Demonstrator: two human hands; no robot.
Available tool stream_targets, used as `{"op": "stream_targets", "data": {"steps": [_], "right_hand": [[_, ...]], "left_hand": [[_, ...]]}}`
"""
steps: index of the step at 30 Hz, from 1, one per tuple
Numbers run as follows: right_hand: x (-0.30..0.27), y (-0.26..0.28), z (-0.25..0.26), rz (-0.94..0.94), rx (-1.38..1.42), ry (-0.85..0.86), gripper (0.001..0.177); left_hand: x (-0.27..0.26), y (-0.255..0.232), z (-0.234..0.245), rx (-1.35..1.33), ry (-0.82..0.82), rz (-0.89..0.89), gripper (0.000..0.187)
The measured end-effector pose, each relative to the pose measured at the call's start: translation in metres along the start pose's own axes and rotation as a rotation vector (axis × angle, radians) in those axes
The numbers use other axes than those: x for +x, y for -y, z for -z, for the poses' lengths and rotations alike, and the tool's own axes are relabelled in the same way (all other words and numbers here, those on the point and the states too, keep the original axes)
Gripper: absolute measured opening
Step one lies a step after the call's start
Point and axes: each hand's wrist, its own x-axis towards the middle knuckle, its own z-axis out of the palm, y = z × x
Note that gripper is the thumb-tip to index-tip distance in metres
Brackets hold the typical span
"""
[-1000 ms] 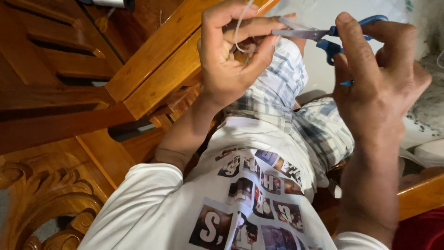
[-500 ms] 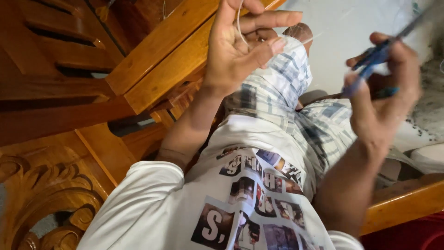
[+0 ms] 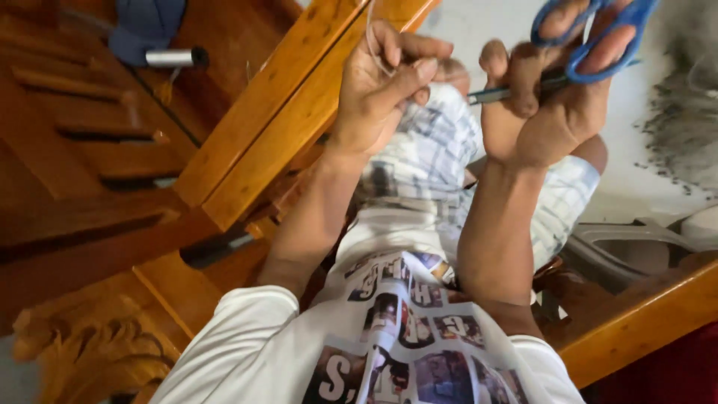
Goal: Repairing a fishing net by tying knots in the nylon line and trimming the ends with scissors.
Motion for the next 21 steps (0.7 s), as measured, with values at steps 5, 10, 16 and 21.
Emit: {"op": "stream_targets", "data": {"steps": [5, 10, 16, 21], "right_hand": [[0.004, 0.009, -0.002, 0.054, -0.027, -0.187, 0.033], [0.017, 0.021, -0.015, 0.156, -0.285, -0.287, 0.045], [0.004, 0.043, 0.011, 0.058, -0.127, -0.261, 0.059], [-0.01, 0.047, 0.047, 0.108, -0.028, -0.253, 0.051]], "left_hand": [[0.036, -0.004, 0.003, -0.083, 0.336, 0.214, 0.038], [0.079, -0.031, -0.043, 0.473, 0.568, 0.161, 0.046], [0.096, 0.03, -0.039, -0.239, 0.073, 0.152, 0.018], [0.065, 0.02, -0.033, -0.311, -0.069, 0.062, 0.011]]}}
